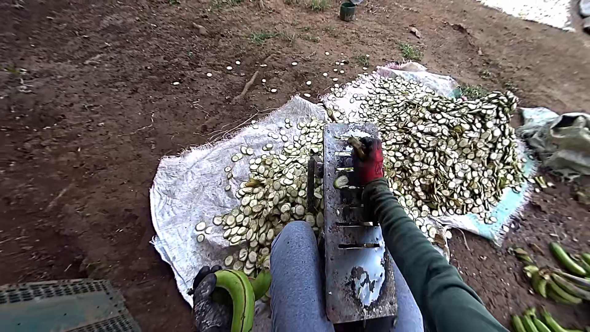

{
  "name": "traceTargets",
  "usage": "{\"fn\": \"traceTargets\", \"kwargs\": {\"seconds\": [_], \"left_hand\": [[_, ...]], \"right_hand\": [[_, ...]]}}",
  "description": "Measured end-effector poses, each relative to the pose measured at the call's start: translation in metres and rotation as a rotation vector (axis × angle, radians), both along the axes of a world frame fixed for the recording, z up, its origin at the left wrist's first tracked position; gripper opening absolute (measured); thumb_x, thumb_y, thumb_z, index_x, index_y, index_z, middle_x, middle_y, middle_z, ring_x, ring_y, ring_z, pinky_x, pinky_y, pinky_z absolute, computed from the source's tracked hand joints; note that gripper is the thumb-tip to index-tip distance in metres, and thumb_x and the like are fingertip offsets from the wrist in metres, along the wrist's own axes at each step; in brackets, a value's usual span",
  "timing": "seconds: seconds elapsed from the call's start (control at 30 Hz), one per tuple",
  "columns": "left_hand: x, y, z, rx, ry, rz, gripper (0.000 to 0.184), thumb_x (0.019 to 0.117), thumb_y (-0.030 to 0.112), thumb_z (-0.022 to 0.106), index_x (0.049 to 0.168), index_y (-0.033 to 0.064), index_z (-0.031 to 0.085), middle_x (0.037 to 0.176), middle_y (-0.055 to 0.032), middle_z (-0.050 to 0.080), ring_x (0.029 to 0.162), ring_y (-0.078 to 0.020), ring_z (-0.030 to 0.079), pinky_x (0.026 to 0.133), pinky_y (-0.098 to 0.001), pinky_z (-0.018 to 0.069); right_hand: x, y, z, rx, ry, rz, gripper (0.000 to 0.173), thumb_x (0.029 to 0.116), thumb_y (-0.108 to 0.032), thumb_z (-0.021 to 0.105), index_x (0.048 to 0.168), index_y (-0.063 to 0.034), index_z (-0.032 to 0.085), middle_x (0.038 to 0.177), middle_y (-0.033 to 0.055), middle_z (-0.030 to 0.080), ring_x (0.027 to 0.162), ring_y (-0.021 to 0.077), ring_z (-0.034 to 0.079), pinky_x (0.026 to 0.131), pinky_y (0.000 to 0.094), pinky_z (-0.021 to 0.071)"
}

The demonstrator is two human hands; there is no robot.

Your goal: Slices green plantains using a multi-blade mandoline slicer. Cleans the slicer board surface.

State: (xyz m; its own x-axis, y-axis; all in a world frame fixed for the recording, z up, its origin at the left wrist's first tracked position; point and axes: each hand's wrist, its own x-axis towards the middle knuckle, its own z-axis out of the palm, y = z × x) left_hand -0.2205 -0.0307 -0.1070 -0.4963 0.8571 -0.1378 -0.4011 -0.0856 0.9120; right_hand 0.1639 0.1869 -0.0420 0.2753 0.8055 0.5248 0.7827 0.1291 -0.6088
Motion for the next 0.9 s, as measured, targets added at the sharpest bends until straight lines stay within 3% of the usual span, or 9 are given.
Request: {"fn": "traceTargets", "kwargs": {"seconds": [0.13, 0.23, 0.33, 0.4, 0.5, 0.6, 0.67, 0.8, 0.9], "left_hand": [[-0.007, -0.01, 0.001, 0.043, -0.006, -0.013, 0.026, 0.1046, 0.01, 0.035, 0.125, 0.0136, 0.051, 0.104, 0.0134, 0.066, 0.097, 0.0021, 0.065, 0.085, -0.018, 0.0557], [-0.014, -0.012, -0.012, 0.02, 0.035, -0.001, 0.025, 0.1038, 0.01, 0.037, 0.124, 0.0144, 0.052, 0.106, 0.0151, 0.067, 0.1, 0.0025, 0.064, 0.088, -0.0187, 0.0548], [-0.014, -0.007, -0.016, -0.015, 0.057, 0.001, 0.026, 0.1026, 0.009, 0.035, 0.122, 0.0142, 0.05, 0.104, 0.016, 0.065, 0.097, 0.0033, 0.064, 0.086, -0.0179, 0.0544], [-0.011, -0.005, -0.017, -0.056, 0.06, 0.008, 0.027, 0.1037, 0.009, 0.035, 0.127, 0.0108, 0.048, 0.106, 0.0141, 0.064, 0.097, 0.003, 0.063, 0.087, -0.018, 0.0538], [-0.005, -0.003, -0.019, -0.069, 0.066, 0.011, 0.028, 0.1045, 0.013, 0.037, 0.131, 0.0095, 0.045, 0.109, 0.0125, 0.061, 0.1, 0.0025, 0.062, 0.088, -0.0184, 0.0528], [0.001, -0.004, -0.006, -0.047, 0.059, 0.015, 0.029, 0.1041, 0.011, 0.037, 0.132, 0.0093, 0.047, 0.108, 0.0127, 0.062, 0.099, 0.0039, 0.061, 0.086, -0.0171, 0.0532], [-0.001, -0.007, -0.002, -0.018, 0.037, 0.014, 0.028, 0.104, 0.009, 0.036, 0.129, 0.0105, 0.049, 0.108, 0.0121, 0.063, 0.1, 0.0029, 0.062, 0.087, -0.0177, 0.0539], [-0.006, -0.005, -0.01, -0.004, 0.047, 0.004, 0.027, 0.1024, 0.01, 0.037, 0.126, 0.0126, 0.051, 0.107, 0.0129, 0.065, 0.099, 0.0016, 0.063, 0.086, -0.0181, 0.0543], [-0.003, 0.001, -0.007, -0.04, 0.042, 0.012, 0.025, 0.1032, 0.009, 0.035, 0.123, 0.0133, 0.049, 0.105, 0.0145, 0.064, 0.097, 0.0029, 0.063, 0.086, -0.0174, 0.054]], "right_hand": [[-0.011, -0.051, 0.02, -0.095, 0.038, 0.007, 0.069, 0.0865, -0.009, 0.073, 0.151, -0.0144, 0.049, 0.136, 0.0207, 0.06, 0.112, 0.0362, 0.066, 0.091, 0.0574, 0.0567], [-0.037, -0.188, -0.023, -0.015, -0.059, 0.005, 0.041, 0.0809, -0.022, 0.076, 0.114, 0.0003, 0.071, 0.11, 0.0233, 0.069, 0.097, 0.0344, 0.07, 0.082, 0.0481, 0.0594], [-0.063, -0.272, -0.062, -0.005, -0.093, -0.034, 0.041, 0.0828, -0.039, 0.069, 0.098, -0.0002, 0.071, 0.101, 0.0199, 0.071, 0.101, 0.0284, 0.069, 0.095, 0.0375, 0.0545], [-0.057, -0.238, -0.057, 0.0, -0.101, -0.03, 0.041, 0.0847, -0.037, 0.067, 0.098, 0.0014, 0.072, 0.101, 0.0209, 0.071, 0.1, 0.0331, 0.068, 0.095, 0.0452, 0.0536], [-0.021, -0.106, -0.017, -0.108, -0.138, -0.007, 0.04, 0.0806, -0.021, 0.074, 0.104, 0.0114, 0.07, 0.111, 0.0339, 0.065, 0.11, 0.0515, 0.062, 0.097, 0.0654, 0.0456], [0.007, 0.004, 0.021, -0.287, -0.257, -0.056, 0.05, 0.0859, -0.026, 0.075, 0.124, 0.0052, 0.066, 0.132, 0.0324, 0.059, 0.127, 0.0509, 0.053, 0.107, 0.0667, 0.0393], [0.004, 0.012, 0.024, -0.266, -0.186, -0.057, 0.05, 0.0856, -0.026, 0.078, 0.124, 0.0032, 0.066, 0.131, 0.0315, 0.059, 0.124, 0.048, 0.056, 0.105, 0.0637, 0.0435], [-0.026, -0.141, -0.033, -0.089, -0.089, 0.0, 0.052, 0.0735, -0.036, 0.082, 0.105, 0.0047, 0.072, 0.113, 0.0297, 0.067, 0.11, 0.0474, 0.063, 0.097, 0.0638, 0.0491], [-0.047, -0.256, -0.073, -0.019, -0.172, 0.096, 0.041, 0.0887, -0.051, 0.065, 0.097, -0.0112, 0.072, 0.11, 0.0125, 0.074, 0.118, 0.0312, 0.065, 0.113, 0.0565, 0.0376]]}}
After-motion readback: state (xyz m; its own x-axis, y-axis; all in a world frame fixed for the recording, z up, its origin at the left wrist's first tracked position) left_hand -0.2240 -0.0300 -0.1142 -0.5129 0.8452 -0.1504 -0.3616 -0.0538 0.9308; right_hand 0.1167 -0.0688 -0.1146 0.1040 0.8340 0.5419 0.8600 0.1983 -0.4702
